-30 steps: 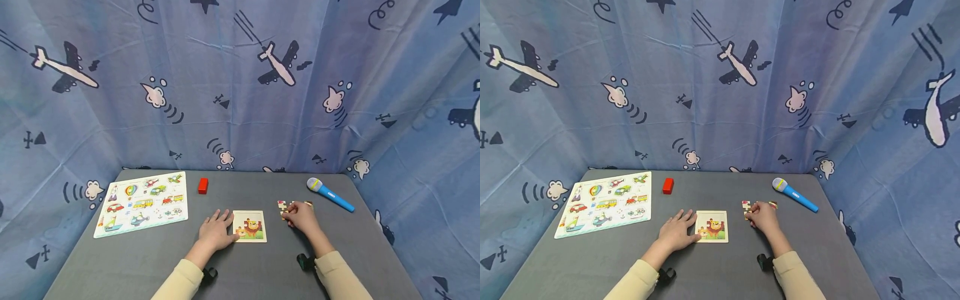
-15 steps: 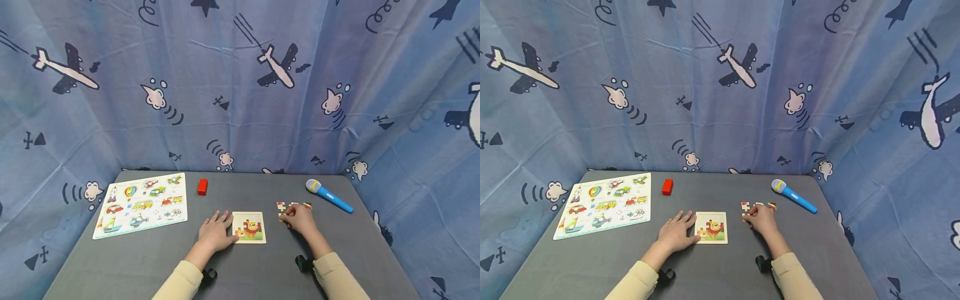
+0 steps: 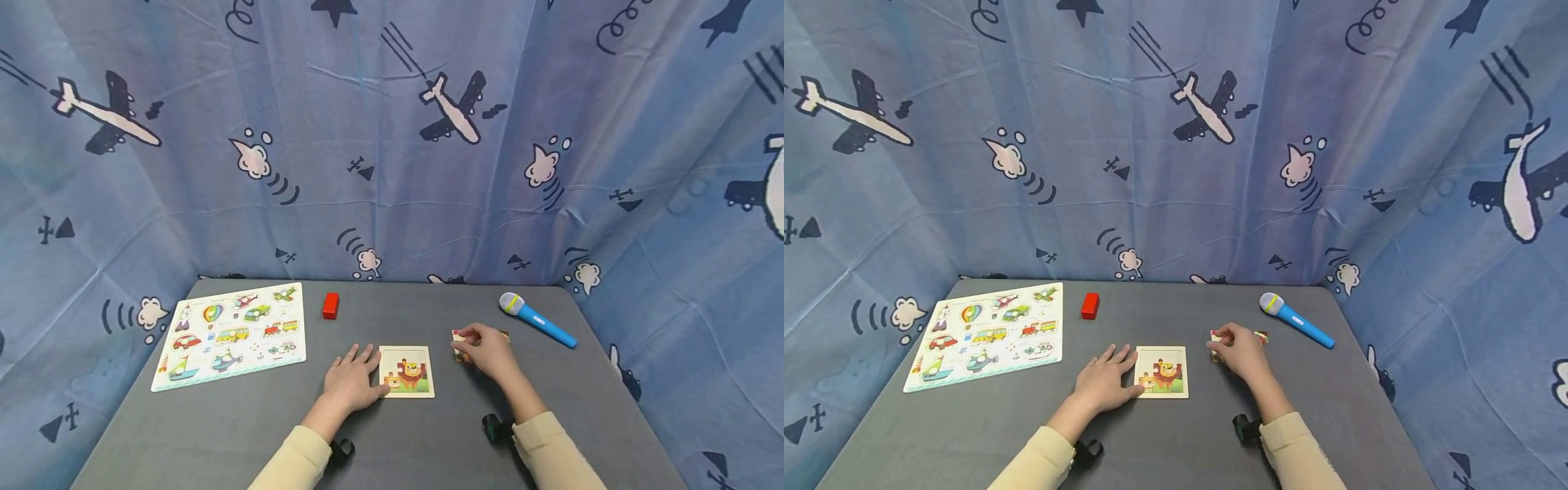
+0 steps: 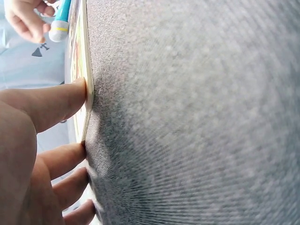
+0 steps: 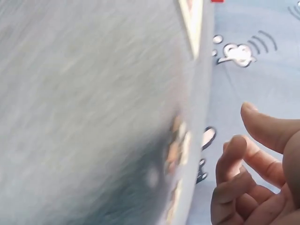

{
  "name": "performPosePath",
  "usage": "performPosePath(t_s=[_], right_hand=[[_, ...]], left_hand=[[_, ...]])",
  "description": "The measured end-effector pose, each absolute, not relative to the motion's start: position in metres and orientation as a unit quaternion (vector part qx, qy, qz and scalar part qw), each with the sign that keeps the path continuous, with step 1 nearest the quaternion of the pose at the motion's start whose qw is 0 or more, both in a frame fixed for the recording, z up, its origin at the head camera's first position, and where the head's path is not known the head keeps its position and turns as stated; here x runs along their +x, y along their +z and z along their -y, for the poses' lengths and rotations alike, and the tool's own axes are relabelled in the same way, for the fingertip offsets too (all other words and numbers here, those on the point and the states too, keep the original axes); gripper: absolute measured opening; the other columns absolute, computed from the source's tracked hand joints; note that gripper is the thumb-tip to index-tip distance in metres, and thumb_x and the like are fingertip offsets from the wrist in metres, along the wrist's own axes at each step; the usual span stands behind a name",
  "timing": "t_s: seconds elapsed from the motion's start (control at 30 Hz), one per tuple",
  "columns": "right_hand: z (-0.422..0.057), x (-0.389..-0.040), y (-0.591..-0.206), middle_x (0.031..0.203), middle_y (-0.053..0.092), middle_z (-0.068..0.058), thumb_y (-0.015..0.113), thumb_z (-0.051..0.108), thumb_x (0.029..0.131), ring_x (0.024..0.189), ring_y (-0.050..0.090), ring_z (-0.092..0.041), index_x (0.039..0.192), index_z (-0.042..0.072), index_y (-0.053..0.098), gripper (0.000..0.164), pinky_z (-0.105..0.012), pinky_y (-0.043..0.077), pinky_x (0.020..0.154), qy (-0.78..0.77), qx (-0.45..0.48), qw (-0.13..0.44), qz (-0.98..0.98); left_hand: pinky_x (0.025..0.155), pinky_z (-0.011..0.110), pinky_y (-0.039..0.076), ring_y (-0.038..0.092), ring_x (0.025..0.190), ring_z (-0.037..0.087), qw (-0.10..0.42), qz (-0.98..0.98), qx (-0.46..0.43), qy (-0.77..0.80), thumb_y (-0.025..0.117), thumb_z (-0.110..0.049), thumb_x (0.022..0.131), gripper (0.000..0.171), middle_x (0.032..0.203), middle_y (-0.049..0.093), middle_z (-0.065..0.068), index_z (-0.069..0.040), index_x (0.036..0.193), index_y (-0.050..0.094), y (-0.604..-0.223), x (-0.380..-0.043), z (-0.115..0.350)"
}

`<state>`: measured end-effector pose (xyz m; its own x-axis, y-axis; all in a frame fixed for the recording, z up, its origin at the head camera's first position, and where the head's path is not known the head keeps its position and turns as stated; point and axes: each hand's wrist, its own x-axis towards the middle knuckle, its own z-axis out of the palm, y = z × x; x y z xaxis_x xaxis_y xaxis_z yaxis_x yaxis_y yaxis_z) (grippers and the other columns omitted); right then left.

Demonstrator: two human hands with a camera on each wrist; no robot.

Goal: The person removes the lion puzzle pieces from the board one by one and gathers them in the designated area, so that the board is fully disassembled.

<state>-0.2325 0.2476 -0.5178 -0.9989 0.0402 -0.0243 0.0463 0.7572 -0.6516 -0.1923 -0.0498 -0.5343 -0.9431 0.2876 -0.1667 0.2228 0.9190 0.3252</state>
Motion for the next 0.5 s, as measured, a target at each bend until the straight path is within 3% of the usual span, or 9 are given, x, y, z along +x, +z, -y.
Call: performPosePath(t_s=[0.5], right_hand=[[-0.19,-0.216,-0.517,0.087,0.067,0.0,0.079,0.022,0.088,0.059,0.055,-0.014,0.111,0.007,0.071,0.028,-0.03,0.047,0.051,-0.391,-0.025,0.033,-0.92]], left_hand=[[0.12,0.057,0.029,0.029,0.152,0.032,0.1,-0.975,0.125,0.151,0.07,-0.057,0.087,0.078,0.161,0.041,0.003,-0.021,0.152,0.049,-0.537,-0.191,0.049]])
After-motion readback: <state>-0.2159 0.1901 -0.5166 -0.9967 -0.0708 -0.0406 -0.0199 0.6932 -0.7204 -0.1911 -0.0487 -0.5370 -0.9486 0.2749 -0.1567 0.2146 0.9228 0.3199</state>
